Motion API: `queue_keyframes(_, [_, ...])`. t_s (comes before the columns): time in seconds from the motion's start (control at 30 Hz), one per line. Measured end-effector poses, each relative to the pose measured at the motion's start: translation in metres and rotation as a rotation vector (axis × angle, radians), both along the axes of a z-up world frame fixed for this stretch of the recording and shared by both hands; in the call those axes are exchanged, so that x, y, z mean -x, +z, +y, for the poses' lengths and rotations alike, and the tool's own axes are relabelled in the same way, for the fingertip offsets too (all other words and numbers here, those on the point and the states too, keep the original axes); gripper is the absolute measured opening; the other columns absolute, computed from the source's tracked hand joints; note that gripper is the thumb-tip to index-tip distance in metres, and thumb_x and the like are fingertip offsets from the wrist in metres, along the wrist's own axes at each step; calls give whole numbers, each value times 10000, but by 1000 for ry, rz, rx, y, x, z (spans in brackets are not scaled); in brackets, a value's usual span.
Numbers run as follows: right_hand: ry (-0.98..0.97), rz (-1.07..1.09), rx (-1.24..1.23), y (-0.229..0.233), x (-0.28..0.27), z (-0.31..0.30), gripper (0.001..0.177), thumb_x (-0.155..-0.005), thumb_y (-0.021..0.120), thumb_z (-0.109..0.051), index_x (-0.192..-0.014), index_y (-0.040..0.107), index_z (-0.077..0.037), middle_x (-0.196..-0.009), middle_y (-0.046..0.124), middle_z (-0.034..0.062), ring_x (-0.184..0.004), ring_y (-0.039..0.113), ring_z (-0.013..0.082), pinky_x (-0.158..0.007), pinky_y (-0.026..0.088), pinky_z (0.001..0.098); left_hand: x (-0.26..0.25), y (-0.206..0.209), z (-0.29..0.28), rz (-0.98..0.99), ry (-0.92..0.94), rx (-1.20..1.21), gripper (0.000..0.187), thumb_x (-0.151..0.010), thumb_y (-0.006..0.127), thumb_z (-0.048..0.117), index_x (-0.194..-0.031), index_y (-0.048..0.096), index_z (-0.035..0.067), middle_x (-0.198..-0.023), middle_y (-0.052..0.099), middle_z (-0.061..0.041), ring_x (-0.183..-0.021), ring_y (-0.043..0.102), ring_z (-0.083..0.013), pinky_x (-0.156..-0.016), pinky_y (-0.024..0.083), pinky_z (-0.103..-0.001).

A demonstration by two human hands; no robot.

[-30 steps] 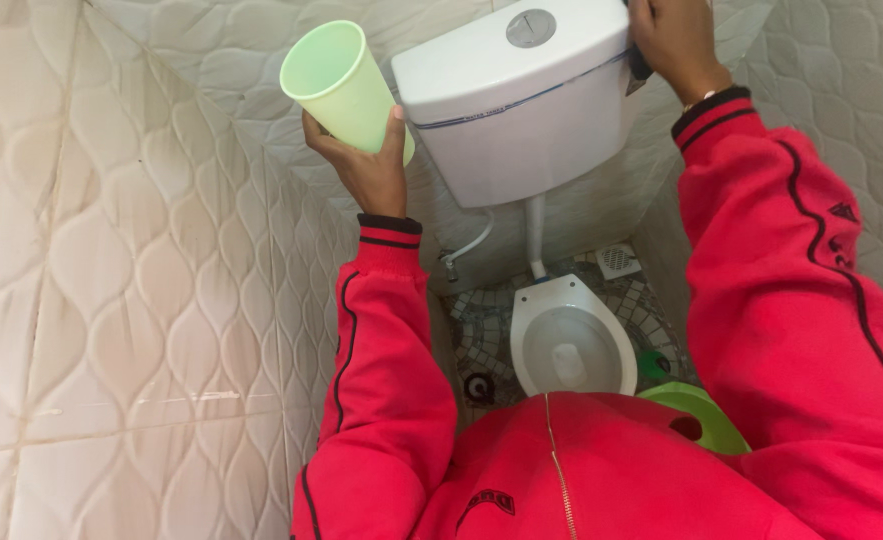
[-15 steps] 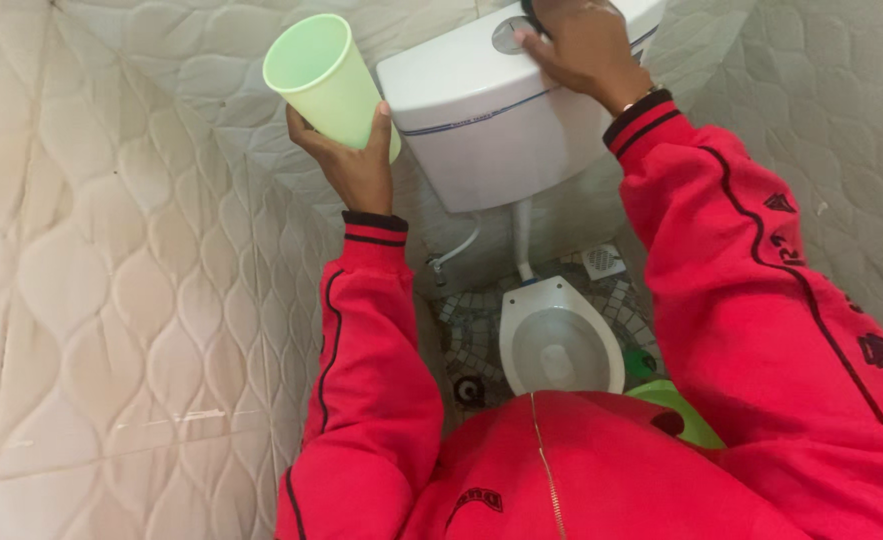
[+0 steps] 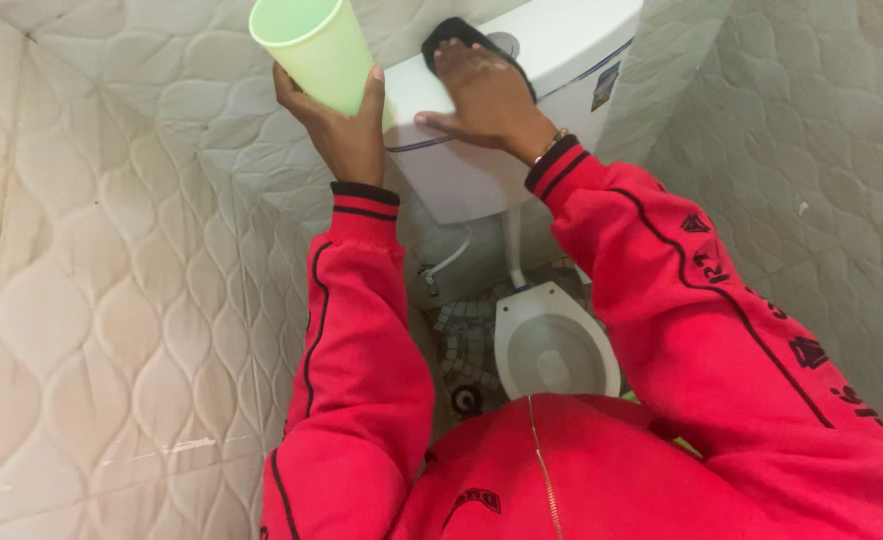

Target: The person wipes the top and sides of a toilet tank using a cloth, occasionally rinsing the cloth in a cup.

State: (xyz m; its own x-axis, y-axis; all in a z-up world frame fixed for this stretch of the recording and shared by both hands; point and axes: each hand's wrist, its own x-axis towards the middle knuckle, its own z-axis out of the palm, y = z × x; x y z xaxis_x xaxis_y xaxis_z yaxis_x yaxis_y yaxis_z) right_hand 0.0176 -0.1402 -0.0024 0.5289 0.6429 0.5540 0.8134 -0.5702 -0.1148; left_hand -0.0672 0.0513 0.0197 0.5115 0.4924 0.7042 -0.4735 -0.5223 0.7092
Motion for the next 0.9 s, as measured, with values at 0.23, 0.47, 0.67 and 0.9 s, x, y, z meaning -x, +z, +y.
queue_keyframes(0.23, [100,21,-22,7,31,40,915,-964,632,-662,-1423,513,120,-1436,526,318,-1361,508,423,-1161,360,502,-4,5,2,25,-57,-42,1023,-883,935,209,-1554,189,15,-1531,381,-227,-1435,462,-372,-1207,423,-466])
queue_keyframes(0.47, [261,117,-94,10,55,39,400,-1040,584,-320,-1327,614,-43,-1442,583,210,-1269,606,364,-1212,403,499,-9,5,7,61,-16,-40,1032,-855,919,236,-1544,184,12,-1514,384,-238,-1414,471,-381,-1190,430,-471])
queue_keyframes(0.67, [324,-13,-176,-4,43,3,498,-946,582,-18,-1440,603,-70,-1462,607,132,-1343,584,312,-1176,417,489,-21,-4,9,36,3,-90,1021,-874,927,240,-1547,192,15,-1527,370,-234,-1447,436,-379,-1225,394,-477])
queue_keyframes(0.9, [209,-13,-197,-17,17,-59,521,-941,576,34,-1440,624,-106,-1463,636,86,-1388,556,281,-1199,370,506,-30,-19,8,103,-24,-46,1056,-841,927,248,-1541,177,2,-1509,369,-229,-1420,440,-375,-1200,393,-472])
